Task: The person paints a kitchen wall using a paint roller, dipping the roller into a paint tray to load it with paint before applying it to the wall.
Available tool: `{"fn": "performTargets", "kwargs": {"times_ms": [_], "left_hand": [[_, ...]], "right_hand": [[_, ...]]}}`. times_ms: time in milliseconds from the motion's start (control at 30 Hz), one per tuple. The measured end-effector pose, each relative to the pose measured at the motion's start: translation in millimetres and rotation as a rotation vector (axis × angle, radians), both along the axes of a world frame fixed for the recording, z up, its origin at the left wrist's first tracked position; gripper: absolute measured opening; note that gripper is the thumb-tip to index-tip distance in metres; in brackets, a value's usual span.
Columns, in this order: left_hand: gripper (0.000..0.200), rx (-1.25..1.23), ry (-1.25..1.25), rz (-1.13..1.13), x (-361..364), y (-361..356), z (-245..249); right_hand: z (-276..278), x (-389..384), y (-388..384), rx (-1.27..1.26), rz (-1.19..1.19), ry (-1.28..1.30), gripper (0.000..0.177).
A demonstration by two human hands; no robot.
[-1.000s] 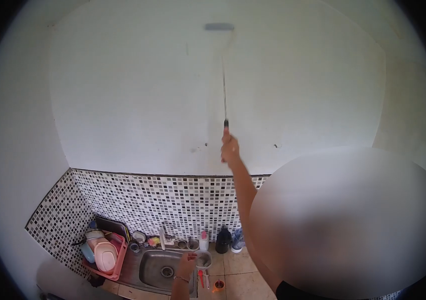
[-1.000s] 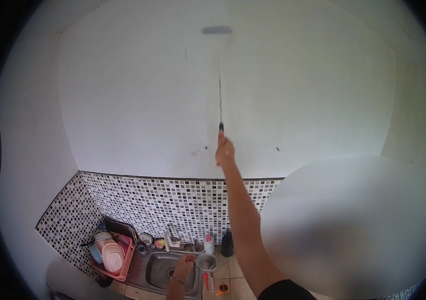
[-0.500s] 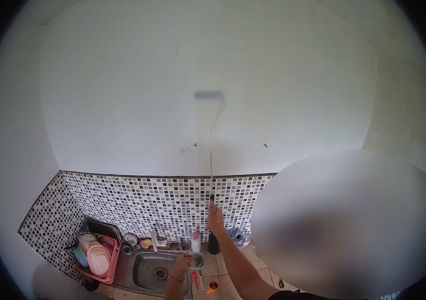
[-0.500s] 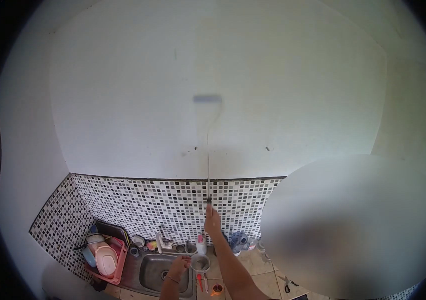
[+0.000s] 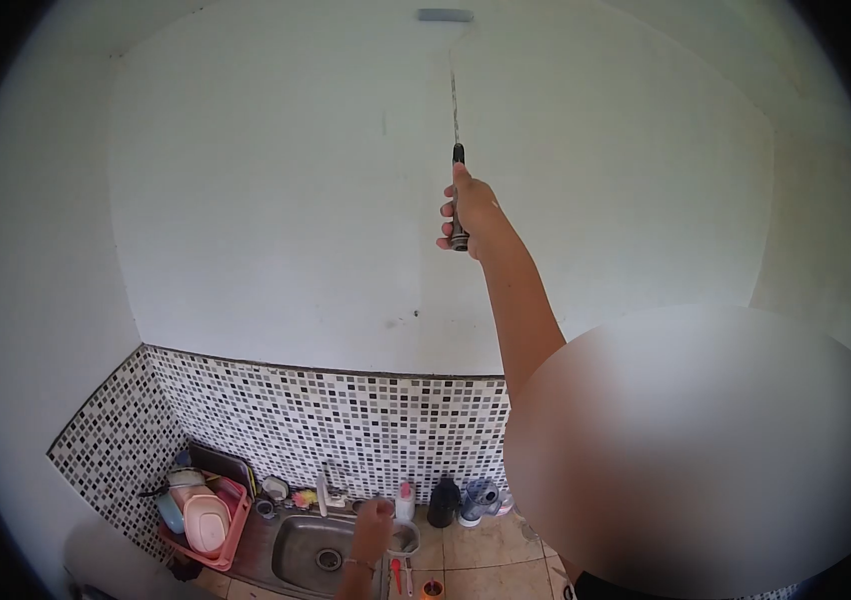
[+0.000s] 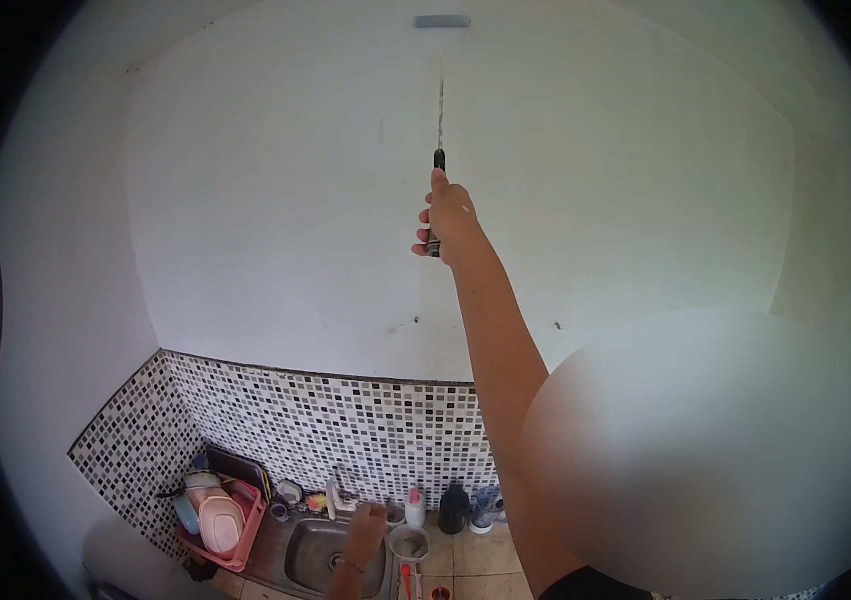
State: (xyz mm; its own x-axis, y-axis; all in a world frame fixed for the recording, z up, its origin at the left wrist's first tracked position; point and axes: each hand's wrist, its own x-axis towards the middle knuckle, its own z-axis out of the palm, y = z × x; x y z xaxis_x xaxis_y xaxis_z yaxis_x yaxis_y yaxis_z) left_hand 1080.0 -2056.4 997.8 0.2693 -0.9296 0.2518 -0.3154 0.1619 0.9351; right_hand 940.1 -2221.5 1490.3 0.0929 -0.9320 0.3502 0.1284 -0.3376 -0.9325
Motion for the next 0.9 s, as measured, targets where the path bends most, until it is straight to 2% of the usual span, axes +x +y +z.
{"fn": "performTargets", "kwargs": {"times_ms": [33,100,167,267,367,433,467,533,633,767,900], "left_hand": [[0.021,-0.161,-0.186,0.002,-2,1,32],[0.031,-0.388,-0.317,-0.043,-6,-5,96],[0.040,-0.496,-0.484,-0.027,-9,-10,162],[0.042,-0.747,-0.743,0.029,-4,-30,240],[0.046,-1.055,-0.905,0.117,1,-52,321],[0.062,-1.162,-0.897,0.134,0,-68,360],[0.071,-1.179,-0.877,0.124,-2,-74,374],[0.074,-1.222,-0.821,0.097,-9,-86,386],[0.069,-1.322,-0.877,0.109,-20,-95,401],[0.057,-1.282,-0.781,0.087,-35,-109,413],[0.057,-1.327,-0.667,0.043,-46,-117,411]], "right_hand": [[-2,2,2,0.004,-0.009,0.001,0.051],[-9,6,9,0.032,-0.006,0.009,0.048],[-22,10,20,0.068,0.027,0.016,0.043],[-15,6,29,0.080,0.059,0.015,0.041],[4,-4,33,0.010,0.115,-0.026,0.037],[13,-11,43,-0.054,0.156,-0.062,0.033],[15,-12,49,-0.088,0.138,-0.062,0.033],[19,-12,62,-0.157,0.099,-0.061,0.032],[24,-17,71,-0.194,0.039,0.047,0.033],[27,-26,76,-0.224,0.079,0.129,0.035],[23,-28,77,-0.221,0.090,0.054,0.038]]}}
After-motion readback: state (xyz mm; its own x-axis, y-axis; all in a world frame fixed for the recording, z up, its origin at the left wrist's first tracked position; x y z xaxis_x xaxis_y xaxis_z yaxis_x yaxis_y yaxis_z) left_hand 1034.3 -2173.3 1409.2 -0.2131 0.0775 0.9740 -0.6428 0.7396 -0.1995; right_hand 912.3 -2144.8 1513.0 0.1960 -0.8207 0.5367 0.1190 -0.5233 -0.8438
